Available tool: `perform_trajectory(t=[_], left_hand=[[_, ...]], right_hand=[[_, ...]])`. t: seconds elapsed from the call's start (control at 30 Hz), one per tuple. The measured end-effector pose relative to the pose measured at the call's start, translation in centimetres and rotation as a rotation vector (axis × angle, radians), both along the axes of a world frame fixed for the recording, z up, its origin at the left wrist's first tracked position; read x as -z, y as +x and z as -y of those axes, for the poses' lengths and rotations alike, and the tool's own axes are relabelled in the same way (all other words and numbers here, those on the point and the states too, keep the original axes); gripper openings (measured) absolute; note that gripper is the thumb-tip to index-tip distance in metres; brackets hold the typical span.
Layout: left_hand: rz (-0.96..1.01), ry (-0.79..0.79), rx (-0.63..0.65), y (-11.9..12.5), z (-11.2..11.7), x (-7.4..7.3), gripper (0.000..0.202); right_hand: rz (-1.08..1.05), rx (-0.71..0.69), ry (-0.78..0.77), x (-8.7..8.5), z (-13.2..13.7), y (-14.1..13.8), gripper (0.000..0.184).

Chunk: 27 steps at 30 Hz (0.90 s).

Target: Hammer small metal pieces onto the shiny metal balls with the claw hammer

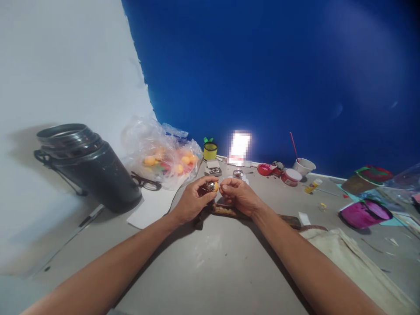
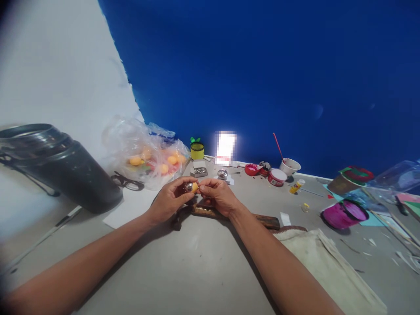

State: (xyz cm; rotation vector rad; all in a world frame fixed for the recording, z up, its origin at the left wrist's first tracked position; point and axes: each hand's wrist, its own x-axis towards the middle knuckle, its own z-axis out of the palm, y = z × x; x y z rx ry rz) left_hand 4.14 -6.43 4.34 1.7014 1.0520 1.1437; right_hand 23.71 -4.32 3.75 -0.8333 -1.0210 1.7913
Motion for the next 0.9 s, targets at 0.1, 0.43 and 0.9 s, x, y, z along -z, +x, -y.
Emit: perform_trajectory(t=[0.1,0.43,0.9], left_hand=[[-0.032,0.029,-0.011,-0.09,-0.06,0.05,0.045],[-0.052,0.069,0.010,-0.12,-0.09,-0.07,0.040],[-0.110,0.100,-0.053,-0.14,-0.14,-0.05,0.037]], right_hand=[[0.015,0.003,-0.007,-0.18,0.03,-0.06,0.043],[0.002,-0.023,0.002,-0.04,-0.02,0.00,0.044],[0.022,-0.017,0.009,0.37,-0.20,-0.20,0.045]])
